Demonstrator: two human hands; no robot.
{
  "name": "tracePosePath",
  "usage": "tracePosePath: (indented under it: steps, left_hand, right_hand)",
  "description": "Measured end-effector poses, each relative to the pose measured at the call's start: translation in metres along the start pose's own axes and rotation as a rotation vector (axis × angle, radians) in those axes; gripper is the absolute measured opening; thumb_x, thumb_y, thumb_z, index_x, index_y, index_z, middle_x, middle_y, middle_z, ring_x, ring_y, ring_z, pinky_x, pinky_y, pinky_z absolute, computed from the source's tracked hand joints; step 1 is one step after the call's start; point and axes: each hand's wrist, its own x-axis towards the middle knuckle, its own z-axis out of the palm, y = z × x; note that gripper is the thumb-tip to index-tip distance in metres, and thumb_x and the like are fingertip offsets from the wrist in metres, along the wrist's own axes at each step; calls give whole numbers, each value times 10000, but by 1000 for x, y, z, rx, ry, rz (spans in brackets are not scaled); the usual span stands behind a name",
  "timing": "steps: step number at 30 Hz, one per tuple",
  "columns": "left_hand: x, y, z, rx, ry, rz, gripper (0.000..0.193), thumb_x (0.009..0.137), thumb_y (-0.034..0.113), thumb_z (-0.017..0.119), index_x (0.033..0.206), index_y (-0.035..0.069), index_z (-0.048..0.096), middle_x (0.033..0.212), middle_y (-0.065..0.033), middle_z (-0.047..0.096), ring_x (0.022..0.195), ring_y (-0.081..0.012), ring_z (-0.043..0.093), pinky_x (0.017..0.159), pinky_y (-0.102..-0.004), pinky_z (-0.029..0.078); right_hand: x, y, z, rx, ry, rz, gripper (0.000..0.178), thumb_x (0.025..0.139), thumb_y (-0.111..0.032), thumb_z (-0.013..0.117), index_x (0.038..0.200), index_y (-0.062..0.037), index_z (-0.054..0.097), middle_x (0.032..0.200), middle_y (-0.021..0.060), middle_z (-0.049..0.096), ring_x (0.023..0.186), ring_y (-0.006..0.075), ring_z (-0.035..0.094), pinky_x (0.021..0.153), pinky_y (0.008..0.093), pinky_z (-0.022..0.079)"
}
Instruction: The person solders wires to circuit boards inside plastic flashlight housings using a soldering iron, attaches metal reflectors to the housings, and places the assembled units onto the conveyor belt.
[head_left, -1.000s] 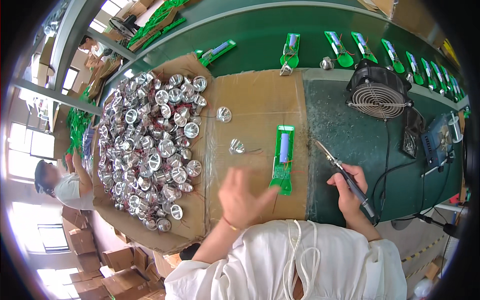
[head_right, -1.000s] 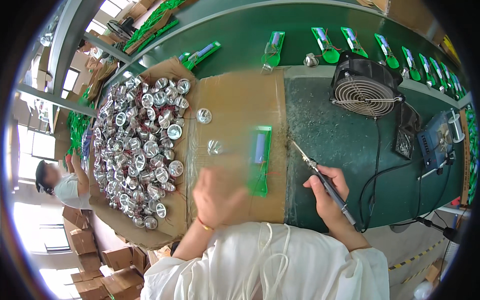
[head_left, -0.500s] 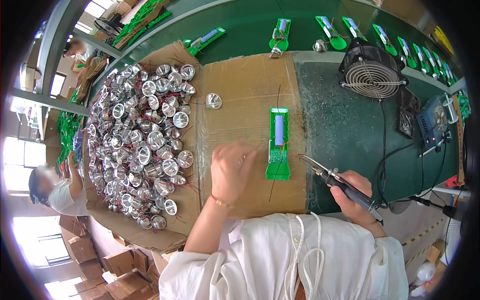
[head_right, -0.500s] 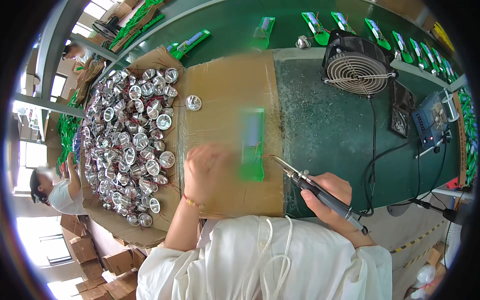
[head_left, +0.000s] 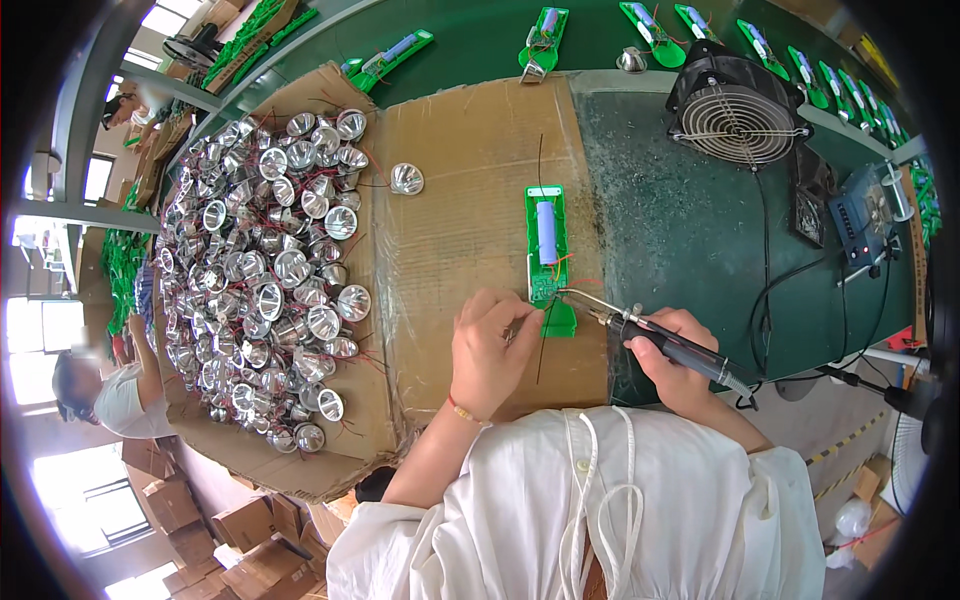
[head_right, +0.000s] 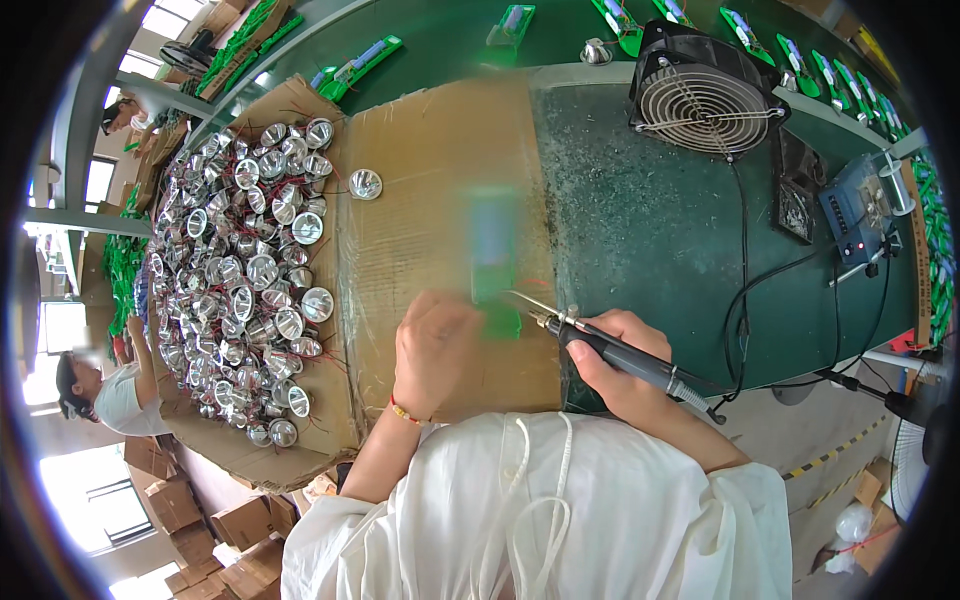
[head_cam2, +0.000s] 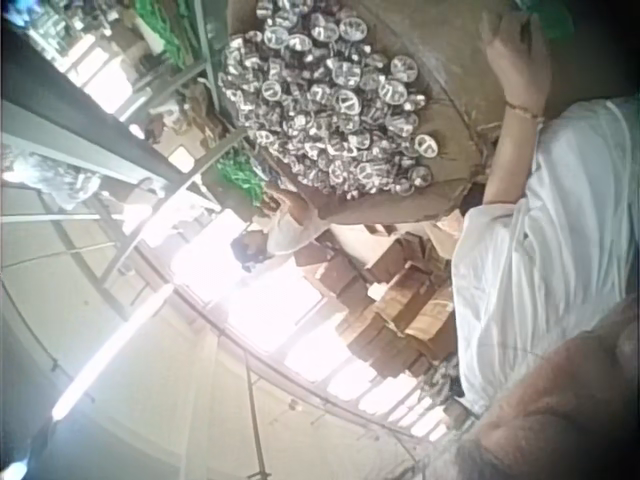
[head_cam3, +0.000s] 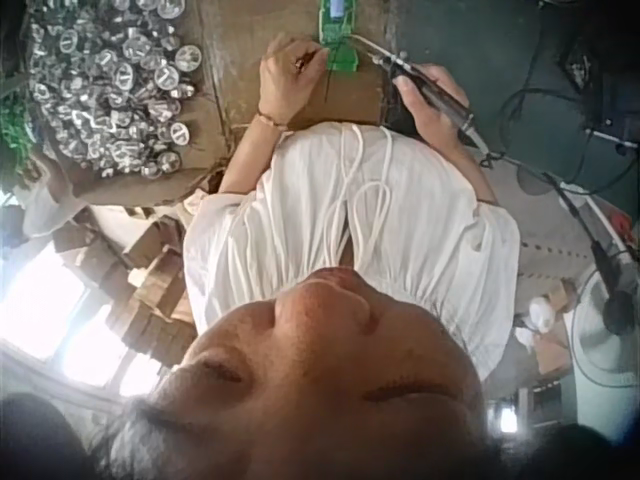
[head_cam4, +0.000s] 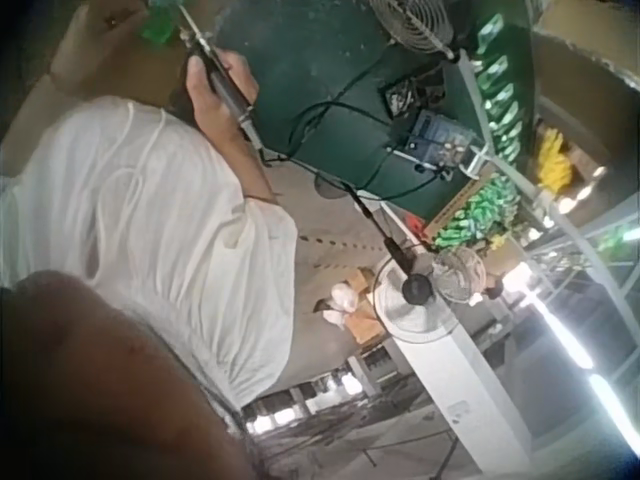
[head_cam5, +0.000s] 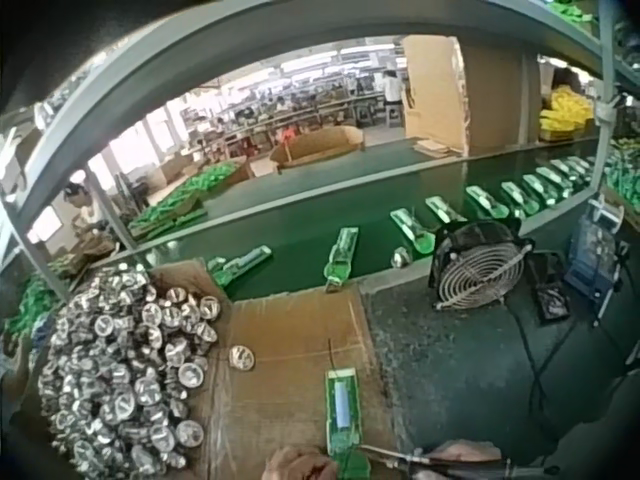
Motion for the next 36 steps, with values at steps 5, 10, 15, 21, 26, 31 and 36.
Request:
tracePosePath:
  steps: [5,10,15,21,26,31,36]
  left_hand:
    - [-1,-1,3,1,7,-28,61,737,87,642,718,50,597,750,-49,566,678,-217,541,663,-343,400]
    - [-1,-1,3,5,7,-24,59,735,86,642,718,51,597,750,-44,566,667,-208,551,659,-333,394]
    - [0,-1,3,-3,9,-30,62,731,85,641,709,49,596,752,-48,568,651,-205,556,662,-328,390]
    - [2,-3,2,40,20,1,67,718,72,651,692,40,598,755,-60,578,603,-198,561,614,-313,412]
    - [3,7,0,-5,11,-49,97,708,80,681,684,19,609,745,-74,581,533,-174,562,523,-287,447]
    - [4,6,2,-83,25,-133,109,727,96,682,705,8,622,752,-90,587,551,-176,568,516,-285,451]
    - [7,2,4,-83,54,-207,131,739,113,676,696,3,620,746,-98,585,543,-181,569,509,-282,448]
  right_hand:
    - [1,-1,1,23,4,17,162,783,-104,626,833,28,546,726,112,631,631,122,580,576,243,455]
    - [-2,3,1,14,-6,72,167,794,-105,619,844,31,536,731,113,625,653,131,592,585,248,467]
    - [-5,3,2,134,76,118,185,812,-113,608,867,44,526,782,121,600,680,154,606,597,262,489]
    - [-5,-1,-1,78,93,73,184,804,-105,611,863,49,530,777,125,592,659,155,599,610,262,488]
    - [-6,1,-3,63,84,42,176,799,-101,614,854,43,529,757,126,598,649,154,593,611,261,478]
    - [-4,2,-2,20,48,23,180,800,-96,612,869,42,520,751,126,602,652,154,594,611,262,477]
    - [0,4,6,46,-3,61,183,801,-88,611,883,46,517,768,130,613,689,150,603,620,258,477]
